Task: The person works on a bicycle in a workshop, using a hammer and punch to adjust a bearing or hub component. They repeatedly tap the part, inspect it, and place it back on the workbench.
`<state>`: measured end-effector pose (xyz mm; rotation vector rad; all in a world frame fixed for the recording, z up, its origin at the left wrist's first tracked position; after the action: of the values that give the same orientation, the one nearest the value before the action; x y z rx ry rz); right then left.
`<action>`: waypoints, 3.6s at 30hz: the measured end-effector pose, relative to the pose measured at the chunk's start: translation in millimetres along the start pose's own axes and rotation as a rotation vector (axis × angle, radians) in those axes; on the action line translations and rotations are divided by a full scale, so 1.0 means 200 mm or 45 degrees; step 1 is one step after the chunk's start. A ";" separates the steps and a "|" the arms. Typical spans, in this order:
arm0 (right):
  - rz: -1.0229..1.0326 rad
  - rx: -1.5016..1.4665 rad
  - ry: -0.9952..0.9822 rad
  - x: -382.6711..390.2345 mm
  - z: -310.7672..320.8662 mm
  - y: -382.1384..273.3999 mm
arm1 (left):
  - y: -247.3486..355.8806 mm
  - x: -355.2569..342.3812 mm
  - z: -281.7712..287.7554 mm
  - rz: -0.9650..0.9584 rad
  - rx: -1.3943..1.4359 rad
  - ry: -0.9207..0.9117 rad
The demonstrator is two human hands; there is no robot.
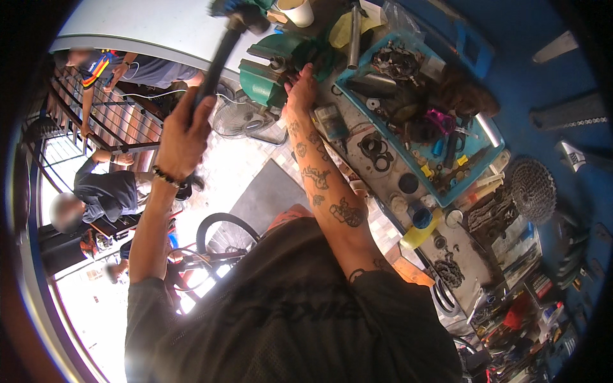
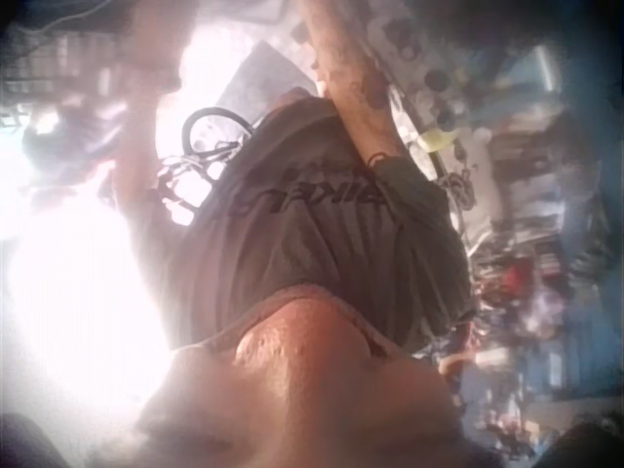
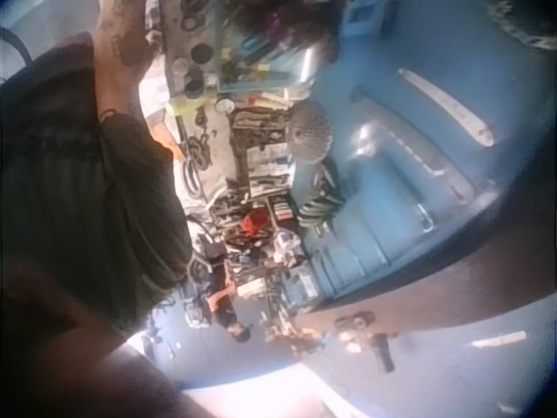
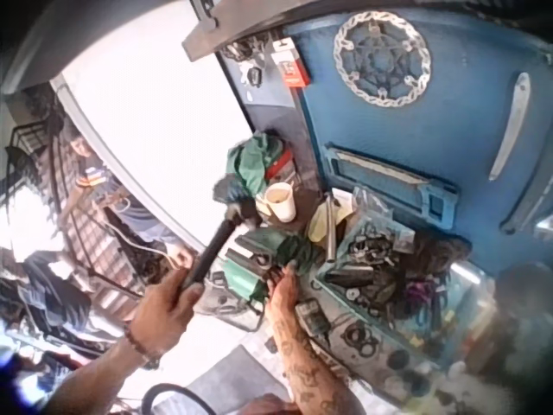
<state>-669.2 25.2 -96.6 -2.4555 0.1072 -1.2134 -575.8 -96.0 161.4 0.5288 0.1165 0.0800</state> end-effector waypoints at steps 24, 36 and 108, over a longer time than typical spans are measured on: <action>-0.134 0.073 0.059 -0.04 0.10 0.06 | -0.12 0.07 -0.18 -0.087 -0.295 -0.135; 0.058 0.284 0.024 0.10 0.10 -0.07 | -0.08 0.14 0.09 0.445 0.409 -0.080; 0.795 0.805 0.407 2.08 2.99 -0.90 | 0.18 2.41 -0.64 0.117 0.714 -1.032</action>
<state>35.0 280.1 -42.3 -1.5095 0.4616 -1.1118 -116.0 48.9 26.5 1.0877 -0.6968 -0.0852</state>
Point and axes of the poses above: each hand's wrist, its own x-axis away from the middle knuckle, its own z-axis out of the back of the hand, y = z × x, the point moved 2 cm from there along -x, towards the middle knuckle, and after that the axes turned 14 degrees about y, right-handed, at the moved point
